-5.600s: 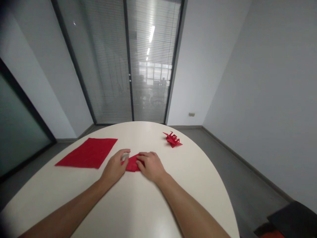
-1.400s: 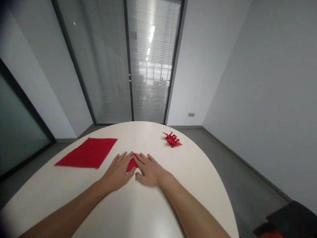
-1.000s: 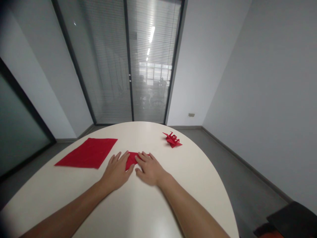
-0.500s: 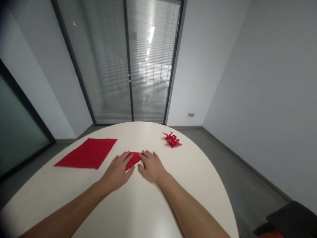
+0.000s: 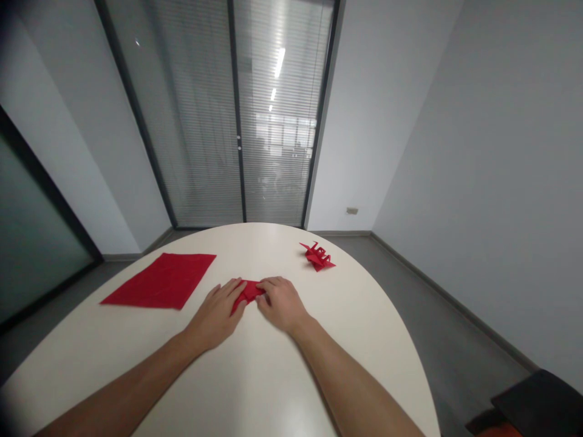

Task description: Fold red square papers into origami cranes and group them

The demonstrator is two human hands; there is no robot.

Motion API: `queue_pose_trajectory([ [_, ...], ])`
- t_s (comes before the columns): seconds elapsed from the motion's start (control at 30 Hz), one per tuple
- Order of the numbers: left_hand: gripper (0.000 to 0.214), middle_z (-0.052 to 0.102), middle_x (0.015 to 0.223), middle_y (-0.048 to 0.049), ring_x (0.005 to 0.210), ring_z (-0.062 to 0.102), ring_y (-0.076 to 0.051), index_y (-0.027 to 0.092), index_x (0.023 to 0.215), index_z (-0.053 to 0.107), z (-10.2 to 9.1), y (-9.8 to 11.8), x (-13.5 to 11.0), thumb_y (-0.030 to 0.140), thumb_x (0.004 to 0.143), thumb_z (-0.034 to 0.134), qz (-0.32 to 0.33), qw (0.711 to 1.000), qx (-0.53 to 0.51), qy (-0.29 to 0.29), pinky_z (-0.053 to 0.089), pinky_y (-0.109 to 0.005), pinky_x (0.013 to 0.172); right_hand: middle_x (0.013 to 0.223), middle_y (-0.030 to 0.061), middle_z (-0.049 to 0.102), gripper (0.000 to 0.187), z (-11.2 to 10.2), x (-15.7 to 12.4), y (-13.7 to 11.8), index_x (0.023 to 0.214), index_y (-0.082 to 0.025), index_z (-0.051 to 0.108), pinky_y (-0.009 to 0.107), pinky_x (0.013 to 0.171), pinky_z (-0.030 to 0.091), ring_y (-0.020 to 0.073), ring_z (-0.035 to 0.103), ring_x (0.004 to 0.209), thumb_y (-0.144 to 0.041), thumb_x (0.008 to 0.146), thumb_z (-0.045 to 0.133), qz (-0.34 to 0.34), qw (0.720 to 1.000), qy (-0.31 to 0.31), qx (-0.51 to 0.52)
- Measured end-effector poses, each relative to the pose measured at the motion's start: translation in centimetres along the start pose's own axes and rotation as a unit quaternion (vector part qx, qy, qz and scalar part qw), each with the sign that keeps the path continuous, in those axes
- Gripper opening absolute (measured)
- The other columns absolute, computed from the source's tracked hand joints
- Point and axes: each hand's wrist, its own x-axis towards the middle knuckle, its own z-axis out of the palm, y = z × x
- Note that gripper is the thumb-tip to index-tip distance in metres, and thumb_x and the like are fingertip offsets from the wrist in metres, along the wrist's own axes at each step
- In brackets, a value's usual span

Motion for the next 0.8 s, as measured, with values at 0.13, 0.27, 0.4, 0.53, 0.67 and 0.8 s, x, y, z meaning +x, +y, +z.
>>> queue_pose_trajectory([
  [0.13,0.044,0.052,0.15,-0.0144,0.141,0.045,-0.028,0.018,0.139,0.054,-0.1,0.1,0.0,0.027,0.099,0.04,-0.001,1.0,-0.006,0.007,0.032,-0.052,0.117,0.113,0.0079,0.073,0.027,-0.2,0.0,-0.1,0.116,-0.019,0.071,0.035,0.098,0.045,0.0215,0.064,0.106,-0.02,0.092,0.057,0.001,1.0,-0.003,-0.002],
  [0.27,0.043,0.053,0.149,-0.0137,0.14,0.047,-0.027,0.017,0.138,0.055,0.0,0.0,0.1,0.027,0.099,0.04,0.007,1.0,-0.016,0.011,0.034,-0.051,0.117,0.106,0.0069,0.075,0.022,-0.2,0.1,-0.1,0.11,-0.019,0.072,0.033,0.094,0.046,0.0201,0.065,0.101,-0.022,0.096,0.054,-0.011,1.0,0.007,0.011],
  [0.4,0.041,0.058,0.143,-0.0134,0.134,0.052,-0.027,0.017,0.134,0.058,-0.1,-0.1,0.1,0.026,0.097,0.044,0.023,0.999,-0.032,0.031,0.04,-0.047,0.114,0.102,0.0058,0.075,0.022,-0.3,0.2,-0.2,0.107,-0.02,0.073,0.032,0.09,0.045,0.0189,0.066,0.096,-0.023,0.099,0.053,-0.021,1.0,0.009,0.018],
  [0.53,0.037,0.066,0.132,-0.0107,0.126,0.059,-0.026,0.019,0.129,0.061,-0.3,-0.1,0.2,0.023,0.095,0.046,0.042,0.996,-0.063,0.051,0.046,-0.043,0.109,0.1,0.0061,0.075,0.023,-0.4,0.3,-0.3,0.104,-0.019,0.073,0.032,0.089,0.045,0.0189,0.065,0.094,-0.024,0.1,0.051,-0.018,1.0,0.009,0.015],
  [0.67,0.031,0.07,0.122,-0.0078,0.116,0.064,-0.023,0.021,0.121,0.063,-0.7,0.2,0.2,0.021,0.096,0.044,0.042,0.994,-0.082,0.057,0.049,-0.039,0.104,0.098,0.0056,0.075,0.021,-0.6,0.3,-0.4,0.103,-0.02,0.073,0.032,0.087,0.045,0.0188,0.065,0.092,-0.023,0.099,0.052,-0.027,1.0,0.004,0.015],
  [0.8,0.029,0.071,0.116,-0.0069,0.106,0.067,-0.022,0.022,0.117,0.064,-1.1,0.4,0.2,0.02,0.098,0.043,0.028,0.994,-0.094,0.052,0.052,-0.035,0.095,0.095,0.0052,0.074,0.016,-0.6,0.2,-0.5,0.101,-0.02,0.073,0.032,0.085,0.045,0.019,0.065,0.088,-0.023,0.095,0.058,-0.042,0.999,0.004,0.01],
])
